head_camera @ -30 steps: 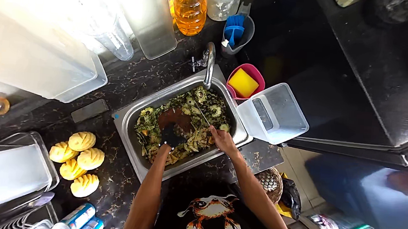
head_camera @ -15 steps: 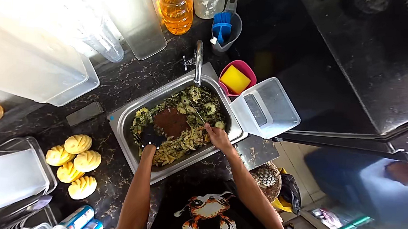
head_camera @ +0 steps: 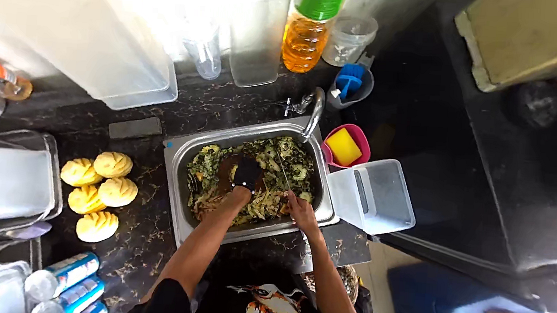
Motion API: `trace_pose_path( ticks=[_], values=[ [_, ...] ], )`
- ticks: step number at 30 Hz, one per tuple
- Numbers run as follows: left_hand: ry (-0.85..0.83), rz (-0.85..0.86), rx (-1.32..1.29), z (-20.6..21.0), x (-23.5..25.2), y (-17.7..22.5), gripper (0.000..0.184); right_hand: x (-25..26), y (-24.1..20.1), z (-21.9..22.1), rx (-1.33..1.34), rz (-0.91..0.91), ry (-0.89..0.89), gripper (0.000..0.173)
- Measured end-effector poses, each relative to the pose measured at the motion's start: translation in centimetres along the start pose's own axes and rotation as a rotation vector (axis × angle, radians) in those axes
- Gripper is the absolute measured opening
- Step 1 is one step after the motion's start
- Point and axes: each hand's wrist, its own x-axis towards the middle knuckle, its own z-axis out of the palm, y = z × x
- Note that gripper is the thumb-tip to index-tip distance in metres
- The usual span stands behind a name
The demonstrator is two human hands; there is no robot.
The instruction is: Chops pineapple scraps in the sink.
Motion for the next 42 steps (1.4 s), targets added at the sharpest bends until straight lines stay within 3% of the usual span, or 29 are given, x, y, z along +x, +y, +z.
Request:
trace_pose_path(
  ticks=[1, 2, 3, 4, 5, 7, 9, 12, 13, 14, 15, 16, 17, 18, 19, 20, 21, 22, 23, 25, 27, 35, 36, 37, 38, 39, 42],
  values=[
    [-0.156, -0.029, 0.018, -2.2, -0.9, 0.4, 0.049, -0.1, 0.0, 0.0, 0.023, -0.016, 0.002, 0.069],
    [-0.575, -0.109, 0.017, -6.1, -0.4, 0.5, 0.067, -0.1, -0.1, -0.1, 0.049, -0.025, -0.003, 0.067],
    [-0.123, -0.089, -0.195, -1.4, -1.9, -1.3, 0.073, -0.2, -0.1, -0.1, 0.078, -0.022, -0.017, 0.066],
    [0.116, -0.090, -0.305, 2.2, -1.7, -2.9, 0.088, -0.3, -0.1, -0.2, 0.107, -0.018, -0.035, 0.066],
    [0.179, -0.111, -0.364, 3.6, -1.2, -4.0, 0.100, -0.4, -0.1, -0.2, 0.126, -0.019, -0.054, 0.065],
    [0.098, -0.107, -0.379, 3.4, -0.7, -5.0, 0.109, -0.4, -0.5, -0.3, 0.102, -0.049, -0.090, 0.063],
    [0.019, -0.105, -0.284, 2.8, -0.3, -5.6, 0.105, -0.7, -1.6, -0.1, 0.018, -0.098, -0.151, 0.058],
    [0.057, -0.165, -0.286, 1.7, -1.2, -5.2, 0.097, -0.9, -4.0, 0.9, -0.146, -0.119, -0.217, 0.055],
    [-0.054, -0.211, -0.289, -0.7, -1.5, -4.6, 0.094, -0.5, -4.6, 1.2, -0.201, -0.128, -0.200, 0.057],
    [-0.353, -0.255, -0.265, -4.6, -1.4, -4.1, 0.095, -0.4, -5.3, 1.4, -0.239, -0.128, -0.179, 0.060],
    [-0.457, -0.260, -0.279, -5.9, -1.6, -4.3, 0.098, -0.3, -5.9, 1.7, -0.268, -0.113, -0.163, 0.064],
    [-0.313, -0.222, -0.365, -4.3, -2.3, -5.3, 0.103, -0.2, -6.4, 2.1, -0.290, -0.084, -0.144, 0.069],
    [0.053, -0.155, -0.514, 0.0, -2.6, -6.8, 0.108, 0.1, -7.0, 2.5, -0.314, -0.039, -0.126, 0.077],
    [0.228, -0.118, -0.676, 2.5, -2.1, -8.0, 0.110, 0.2, -7.7, 2.9, -0.334, 0.012, -0.116, 0.083],
    [0.332, -0.112, -0.879, 3.6, -1.7, -8.7, 0.100, 0.3, -8.2, 3.3, -0.355, 0.050, -0.107, 0.086],
    [0.411, -0.170, -1.068, 4.0, -1.5, -8.8, 0.076, 0.4, -8.5, 3.8, -0.385, 0.073, -0.100, 0.086],
    [0.470, -0.320, -1.164, 3.7, -1.2, -8.2, 0.052, 0.4, -8.7, 4.2, -0.419, 0.084, -0.092, 0.085],
    [0.459, -0.516, -1.139, 2.8, -0.9, -7.3, 0.039, 0.5, -8.9, 4.6, -0.452, 0.090, -0.096, 0.085],
    [0.386, -0.683, -1.040, 2.0, -0.5, -6.5, 0.041, 0.6, -9.2, 5.0, -0.476, 0.090, -0.104, 0.084],
    [0.245, -0.840, -0.853, 2.6, 0.2, -5.6, 0.044, 0.6, -9.5, 5.6, -0.527, 0.079, -0.127, 0.084],
    [0.211, -0.879, -0.753, 4.6, 0.8, -5.3, 0.039, 0.5, -9.7, 6.0, -0.572, 0.065, -0.141, 0.084],
    [0.267, -0.915, -0.734, 5.6, 1.1, -5.2, 0.038, -1.0, -9.1, 6.2, -0.628, 0.065, -0.117, 0.083],
    [0.204, -0.901, -0.723, 5.1, 0.6, -4.8, 0.037, -1.2, -9.1, 6.3, -0.631, 0.068, -0.107, 0.082],
    [0.031, -0.868, -0.711, 3.5, -0.5, -4.2, 0.037, -1.3, -9.2, 6.5, -0.628, 0.073, -0.102, 0.082],
    [-0.283, -0.792, -0.680, 1.2, -1.7, -3.5, 0.041, -1.5, -9.3, 6.7, -0.629, 0.076, -0.097, 0.081],
    [-0.487, -0.723, -0.604, -0.3, -2.3, -3.0, 0.043, -1.8, -9.5, 7.0, -0.639, 0.080, -0.092, 0.081],
    [-0.634, -0.729, -0.465, -3.6, -2.4, -1.1, 0.046, -1.9, -9.6, 8.1, -0.680, 0.082, -0.086, 0.080]
  ],
)
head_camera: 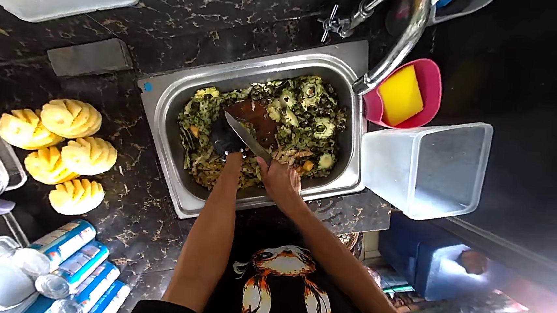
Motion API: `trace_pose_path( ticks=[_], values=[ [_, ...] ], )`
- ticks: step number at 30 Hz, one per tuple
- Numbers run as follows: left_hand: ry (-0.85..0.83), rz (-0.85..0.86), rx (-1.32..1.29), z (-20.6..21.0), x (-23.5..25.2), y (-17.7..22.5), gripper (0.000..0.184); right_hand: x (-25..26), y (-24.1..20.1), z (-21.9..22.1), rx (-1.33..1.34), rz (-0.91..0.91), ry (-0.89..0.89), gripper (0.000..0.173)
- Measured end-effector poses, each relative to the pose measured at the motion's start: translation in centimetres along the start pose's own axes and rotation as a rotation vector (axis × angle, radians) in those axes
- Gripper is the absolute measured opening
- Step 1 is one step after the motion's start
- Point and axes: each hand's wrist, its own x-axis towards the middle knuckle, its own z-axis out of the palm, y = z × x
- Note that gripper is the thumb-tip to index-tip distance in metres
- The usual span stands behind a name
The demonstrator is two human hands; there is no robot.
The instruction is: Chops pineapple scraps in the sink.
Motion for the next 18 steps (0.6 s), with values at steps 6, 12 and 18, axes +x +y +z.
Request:
trace_pose_path(
  ticks=[6, 12, 18],
  values=[
    [-0.001, 0.027, -0.020, 0.1, 0.4, -0.5, 0.046, 1.4, -2.4, -0.8, -0.016, -0.012, -0.044, 0.082],
    [-0.119, 0.033, 0.165, -0.3, 1.8, -0.8, 0.048, 2.3, -2.0, -1.1, 0.005, -0.002, -0.075, 0.082],
    [-0.070, 0.035, -0.013, 0.4, 2.6, -1.4, 0.046, 2.7, -1.5, -1.9, 0.038, 0.008, -0.137, 0.084]
  ],
)
